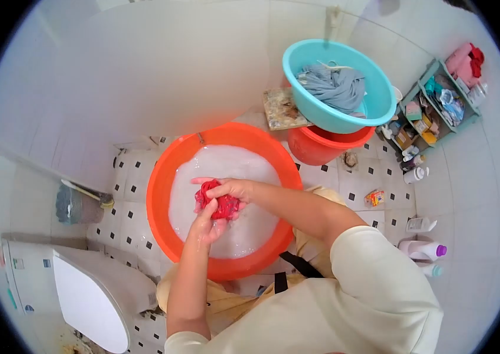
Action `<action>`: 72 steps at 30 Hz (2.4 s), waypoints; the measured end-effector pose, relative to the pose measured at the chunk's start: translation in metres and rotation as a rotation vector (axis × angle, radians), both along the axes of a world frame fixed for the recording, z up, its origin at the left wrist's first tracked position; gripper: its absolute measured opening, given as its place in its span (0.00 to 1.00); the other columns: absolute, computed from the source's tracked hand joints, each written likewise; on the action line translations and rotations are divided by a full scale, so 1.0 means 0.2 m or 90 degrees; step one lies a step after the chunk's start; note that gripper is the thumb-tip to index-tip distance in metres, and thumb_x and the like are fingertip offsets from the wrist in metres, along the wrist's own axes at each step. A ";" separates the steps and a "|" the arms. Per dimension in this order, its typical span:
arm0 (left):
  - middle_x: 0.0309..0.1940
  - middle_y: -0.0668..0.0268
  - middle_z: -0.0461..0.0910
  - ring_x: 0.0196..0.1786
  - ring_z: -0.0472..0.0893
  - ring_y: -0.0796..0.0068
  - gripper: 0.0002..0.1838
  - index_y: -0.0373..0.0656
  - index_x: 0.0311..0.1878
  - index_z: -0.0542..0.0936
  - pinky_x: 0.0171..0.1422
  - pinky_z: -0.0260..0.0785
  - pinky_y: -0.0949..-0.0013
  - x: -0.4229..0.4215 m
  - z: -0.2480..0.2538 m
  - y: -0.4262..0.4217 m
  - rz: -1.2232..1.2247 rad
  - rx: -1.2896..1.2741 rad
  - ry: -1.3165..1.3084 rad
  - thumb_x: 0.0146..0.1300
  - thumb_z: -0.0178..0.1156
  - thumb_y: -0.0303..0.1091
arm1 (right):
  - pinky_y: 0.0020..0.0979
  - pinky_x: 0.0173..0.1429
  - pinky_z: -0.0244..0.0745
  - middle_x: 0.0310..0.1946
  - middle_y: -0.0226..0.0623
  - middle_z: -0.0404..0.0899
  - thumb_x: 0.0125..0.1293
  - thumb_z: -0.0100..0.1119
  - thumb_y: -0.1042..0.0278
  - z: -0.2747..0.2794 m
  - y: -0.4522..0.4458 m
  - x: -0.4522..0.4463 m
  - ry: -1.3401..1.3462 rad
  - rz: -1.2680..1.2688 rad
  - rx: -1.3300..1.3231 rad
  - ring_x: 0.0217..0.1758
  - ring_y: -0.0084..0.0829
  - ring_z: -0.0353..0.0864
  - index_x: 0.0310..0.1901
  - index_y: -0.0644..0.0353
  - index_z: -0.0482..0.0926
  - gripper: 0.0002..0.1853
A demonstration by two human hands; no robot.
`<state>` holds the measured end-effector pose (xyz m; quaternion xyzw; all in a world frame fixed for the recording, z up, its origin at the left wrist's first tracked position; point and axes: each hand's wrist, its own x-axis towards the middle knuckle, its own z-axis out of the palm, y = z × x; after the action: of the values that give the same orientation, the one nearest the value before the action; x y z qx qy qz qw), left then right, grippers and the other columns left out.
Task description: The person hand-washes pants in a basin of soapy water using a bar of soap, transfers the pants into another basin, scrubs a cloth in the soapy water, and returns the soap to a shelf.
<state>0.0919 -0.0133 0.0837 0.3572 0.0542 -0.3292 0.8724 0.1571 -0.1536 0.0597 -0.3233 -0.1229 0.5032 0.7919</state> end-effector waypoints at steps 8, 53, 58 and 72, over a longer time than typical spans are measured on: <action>0.30 0.68 0.72 0.24 0.68 0.83 0.25 0.43 0.45 0.71 0.26 0.60 0.84 0.03 -0.14 0.03 -0.150 -0.007 -0.032 0.50 0.66 0.49 | 0.27 0.46 0.71 0.33 0.34 0.73 0.58 0.56 0.70 0.20 0.01 0.01 -0.216 -0.042 -0.161 0.38 0.24 0.73 0.60 0.56 0.66 0.26; 0.38 0.55 0.79 0.43 0.78 0.63 0.12 0.37 0.43 0.75 0.43 0.68 0.63 -0.07 -0.76 -0.16 0.105 0.735 -0.279 0.55 0.53 0.31 | 0.41 0.55 0.68 0.47 0.45 0.76 0.58 0.41 0.58 -0.24 0.27 -0.05 -0.443 -0.079 -0.897 0.50 0.46 0.74 0.40 0.59 0.80 0.19; 0.44 0.52 0.77 0.46 0.77 0.58 0.16 0.38 0.46 0.73 0.45 0.68 0.63 -0.07 -0.78 -0.13 -0.049 0.817 -0.259 0.55 0.56 0.34 | 0.42 0.54 0.68 0.45 0.48 0.77 0.56 0.41 0.61 -0.26 0.26 -0.06 -0.466 -0.088 -0.922 0.50 0.46 0.74 0.39 0.61 0.80 0.19; 0.24 0.61 0.74 0.30 0.76 0.67 0.27 0.37 0.54 0.63 0.36 0.67 0.66 -0.05 -0.25 -0.07 -0.102 0.827 -0.320 0.55 0.60 0.38 | 0.45 0.64 0.57 0.61 0.52 0.59 0.55 0.49 0.66 0.20 -0.79 0.60 -0.964 -0.188 -1.368 0.62 0.48 0.61 0.60 0.46 0.63 0.27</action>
<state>0.0811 -0.0275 0.0329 0.8746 0.0101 -0.2007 0.4412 0.2776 -0.3112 0.1004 -0.9955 -0.0386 -0.0446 -0.0739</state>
